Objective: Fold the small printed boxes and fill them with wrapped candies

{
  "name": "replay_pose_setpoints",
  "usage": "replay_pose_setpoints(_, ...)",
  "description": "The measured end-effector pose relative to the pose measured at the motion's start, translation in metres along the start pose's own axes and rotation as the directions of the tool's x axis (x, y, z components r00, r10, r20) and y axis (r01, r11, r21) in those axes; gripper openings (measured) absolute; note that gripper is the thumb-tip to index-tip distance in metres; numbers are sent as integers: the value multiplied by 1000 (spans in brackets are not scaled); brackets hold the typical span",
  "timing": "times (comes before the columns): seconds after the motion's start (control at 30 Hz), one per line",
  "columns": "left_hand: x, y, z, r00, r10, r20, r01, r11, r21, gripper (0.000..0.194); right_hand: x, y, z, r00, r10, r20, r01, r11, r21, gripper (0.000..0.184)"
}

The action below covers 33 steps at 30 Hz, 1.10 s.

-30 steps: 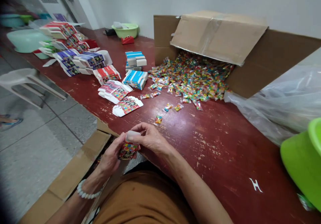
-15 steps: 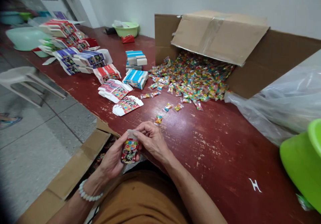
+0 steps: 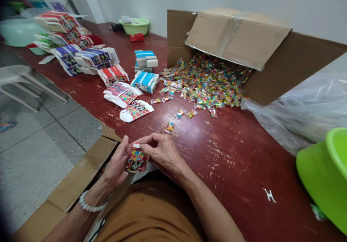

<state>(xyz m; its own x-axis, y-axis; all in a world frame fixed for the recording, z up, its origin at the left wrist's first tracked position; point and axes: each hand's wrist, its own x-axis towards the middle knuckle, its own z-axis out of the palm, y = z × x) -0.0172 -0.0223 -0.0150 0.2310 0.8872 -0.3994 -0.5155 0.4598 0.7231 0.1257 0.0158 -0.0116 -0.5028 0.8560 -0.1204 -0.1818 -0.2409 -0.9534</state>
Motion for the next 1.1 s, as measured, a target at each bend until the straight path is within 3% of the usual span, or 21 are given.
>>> replay_pose_setpoints(0.23, -3, 0, -5, 999, -10, -36, 14, 995, 97, 78, 2, 5, -4, 999, -30, -39, 21, 977, -214, 14)
replay_pose_setpoints(0.37, -1, 3, -2, 991, -51, -126, 54, 998, 25, 50, -3, 8, -4, 992, -115, 53, 126, 949, -289, 18)
replay_pose_setpoints(0.5, 4, -2, -3, 980, -64, -190, 51, 996, -74, 28, -6, 11, 1, 952, -292, 95, 301, 827, -475, 10)
replay_pose_setpoints(0.57, 1, -4, -14, 978, -40, -206, 42, 999, 5, 36, -3, 15, 1, 943, -322, 86, 319, 802, -505, 8)
replay_pose_setpoints(0.63, -8, -2, -35, 970, 45, -239, 14, 970, 242, 47, 1, 19, -1, 948, -315, 53, 297, 808, -509, 9)
replay_pose_setpoints(0.7, -17, 6, -63, 939, 218, -264, -26, 815, 579, 55, 5, 23, -8, 952, -302, -41, 237, 819, -522, 9)
replay_pose_setpoints(0.8, -17, 29, -95, 820, 527, -223, 19, 365, 931, 63, 12, 31, -22, 943, -259, -207, 119, 847, -518, 15)
replay_pose_setpoints(0.87, 0, 46, -100, 747, 664, -32, 17, 29, 999, 60, 15, 38, -30, 926, -262, -273, 82, 842, -533, 15)
replay_pose_setpoints(0.93, 29, 60, -91, 710, 686, 159, 17, -243, 970, 59, 16, 44, -35, 904, -319, -285, 99, 805, -585, 13)
replay_pose_setpoints(0.97, 45, 66, -85, 715, 676, 181, 66, -322, 944, 63, 16, 46, -37, 893, -352, -279, 114, 780, -616, 12)
replay_pose_setpoints(1.1, 94, 79, -66, 753, 623, 213, 68, -395, 916, 57, 14, 48, -39, 878, -409, -248, 149, 727, -671, 11)
